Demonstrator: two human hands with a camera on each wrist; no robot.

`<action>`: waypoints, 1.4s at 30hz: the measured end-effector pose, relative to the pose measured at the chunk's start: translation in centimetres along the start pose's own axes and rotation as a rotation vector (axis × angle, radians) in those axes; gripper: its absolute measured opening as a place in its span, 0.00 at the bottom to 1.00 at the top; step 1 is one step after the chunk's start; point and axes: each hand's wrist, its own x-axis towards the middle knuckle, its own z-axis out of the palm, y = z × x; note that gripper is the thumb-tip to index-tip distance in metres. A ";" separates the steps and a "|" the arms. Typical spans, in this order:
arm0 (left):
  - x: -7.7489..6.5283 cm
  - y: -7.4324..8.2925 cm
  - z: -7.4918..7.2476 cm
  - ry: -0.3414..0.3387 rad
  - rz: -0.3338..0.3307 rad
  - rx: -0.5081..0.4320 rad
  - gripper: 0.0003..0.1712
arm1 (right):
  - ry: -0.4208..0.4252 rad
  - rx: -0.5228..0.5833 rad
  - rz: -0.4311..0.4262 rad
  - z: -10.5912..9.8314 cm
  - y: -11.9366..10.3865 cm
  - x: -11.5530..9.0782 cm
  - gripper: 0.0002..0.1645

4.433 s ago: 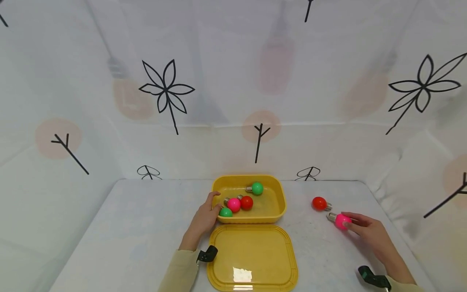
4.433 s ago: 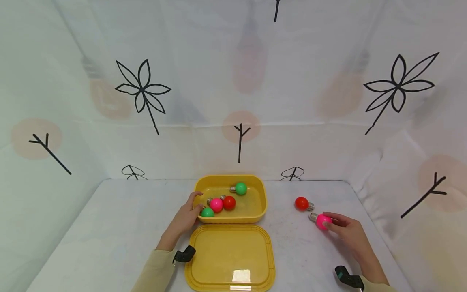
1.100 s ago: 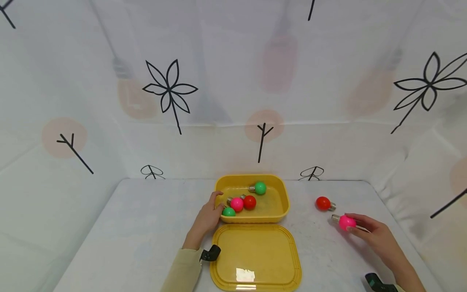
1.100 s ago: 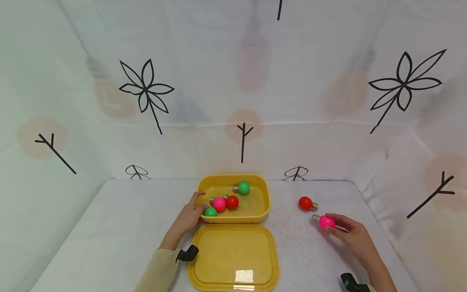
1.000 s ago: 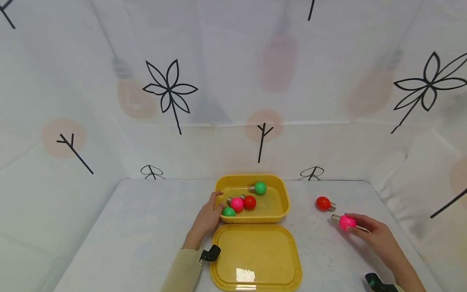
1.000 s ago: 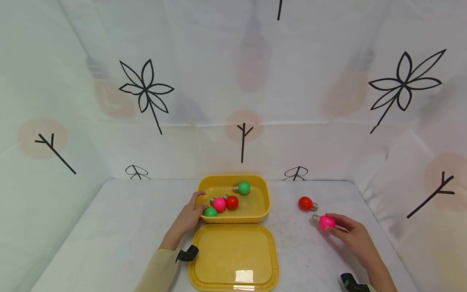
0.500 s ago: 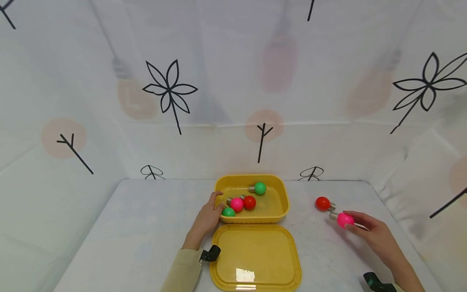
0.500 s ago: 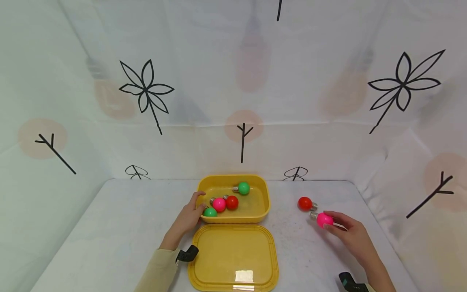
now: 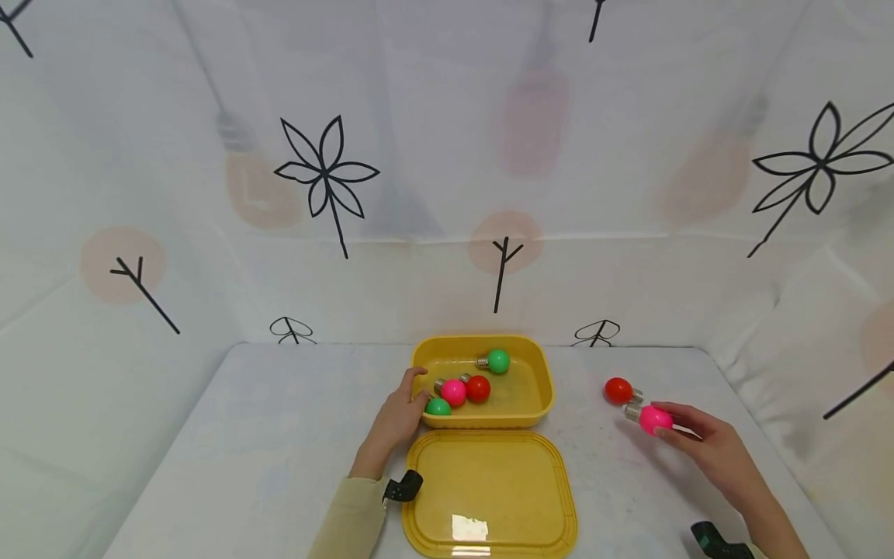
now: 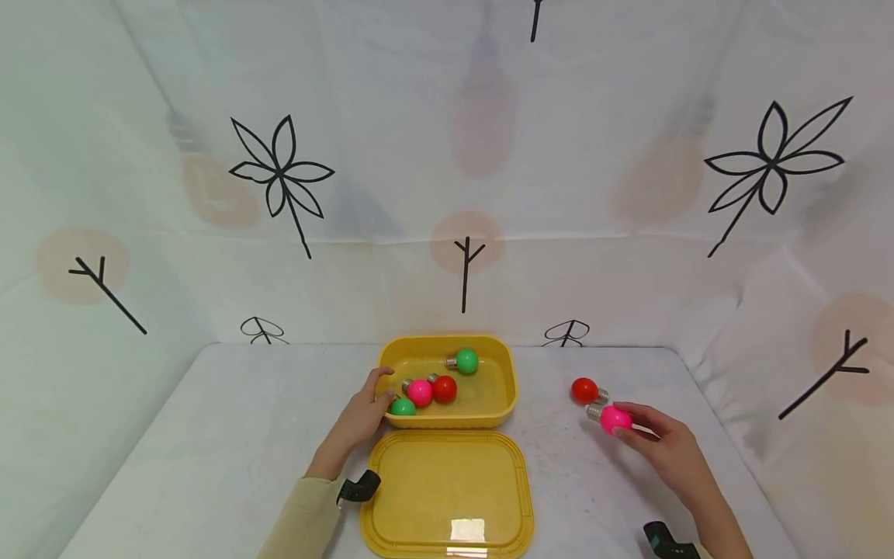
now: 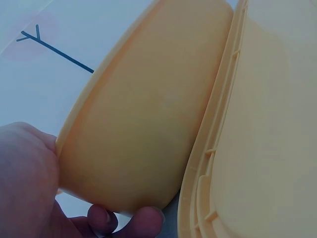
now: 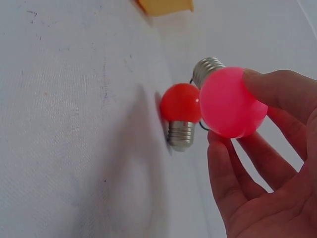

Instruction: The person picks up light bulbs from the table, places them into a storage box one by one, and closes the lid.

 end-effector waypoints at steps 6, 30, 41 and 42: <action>0.1 -0.2 0.1 0.003 0.010 0.000 0.23 | 0.000 0.009 -0.009 0.2 -0.3 0.0 0.39; 0.0 -0.1 0.1 0.008 0.016 0.002 0.23 | -0.033 0.046 -0.039 1.8 -1.0 0.7 0.36; 0.0 -0.2 0.0 0.012 0.024 0.005 0.23 | -0.035 0.067 -0.068 2.8 -1.4 1.0 0.35; 0.0 -0.1 0.0 0.009 0.020 0.003 0.24 | -0.034 0.064 -0.070 2.8 -1.4 1.0 0.34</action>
